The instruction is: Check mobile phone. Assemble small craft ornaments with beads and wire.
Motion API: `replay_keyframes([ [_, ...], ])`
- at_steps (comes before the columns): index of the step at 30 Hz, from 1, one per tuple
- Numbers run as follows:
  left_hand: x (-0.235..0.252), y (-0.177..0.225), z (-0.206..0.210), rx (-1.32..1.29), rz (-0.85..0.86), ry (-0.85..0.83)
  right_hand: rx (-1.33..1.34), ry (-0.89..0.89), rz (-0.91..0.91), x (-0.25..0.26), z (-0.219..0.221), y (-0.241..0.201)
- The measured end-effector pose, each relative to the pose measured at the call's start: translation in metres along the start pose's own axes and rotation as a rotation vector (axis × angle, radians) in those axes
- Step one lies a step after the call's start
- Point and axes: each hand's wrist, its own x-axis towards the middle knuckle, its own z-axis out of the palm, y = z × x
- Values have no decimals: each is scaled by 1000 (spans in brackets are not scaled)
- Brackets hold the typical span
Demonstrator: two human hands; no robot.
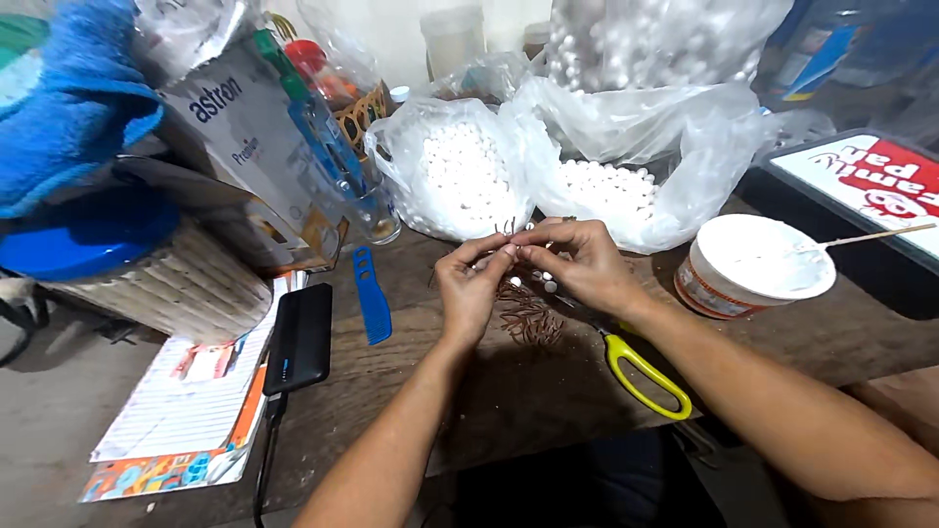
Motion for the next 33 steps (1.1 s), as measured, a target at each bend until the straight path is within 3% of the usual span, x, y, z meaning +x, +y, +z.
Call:
replay_keyframes([
  [3,2,1,-2,3,-19,8,-105,-143,-31,-3,-13,-12],
  [6,2,6,-1,9,-32,29,-487,-127,-105,-29,-40,-33],
  [9,2,9,-2,-7,-57,32,-757,-267,96,-73,-66,-45],
  [12,2,7,-2,-1,-10,8,-850,-332,264,-100,-72,-46],
  [16,1,6,-3,46,77,-10,-785,-245,257,-112,-66,-35],
  [21,2,3,-4,21,92,-17,-657,43,243,-117,-63,-25],
  [25,1,4,-3,34,115,-49,-337,206,208,-112,-60,-24],
  [29,-3,9,0,64,74,-81,8,161,142,-96,-49,-18],
  [33,-5,12,3,64,70,-112,5,112,157,-84,-42,-12],
])
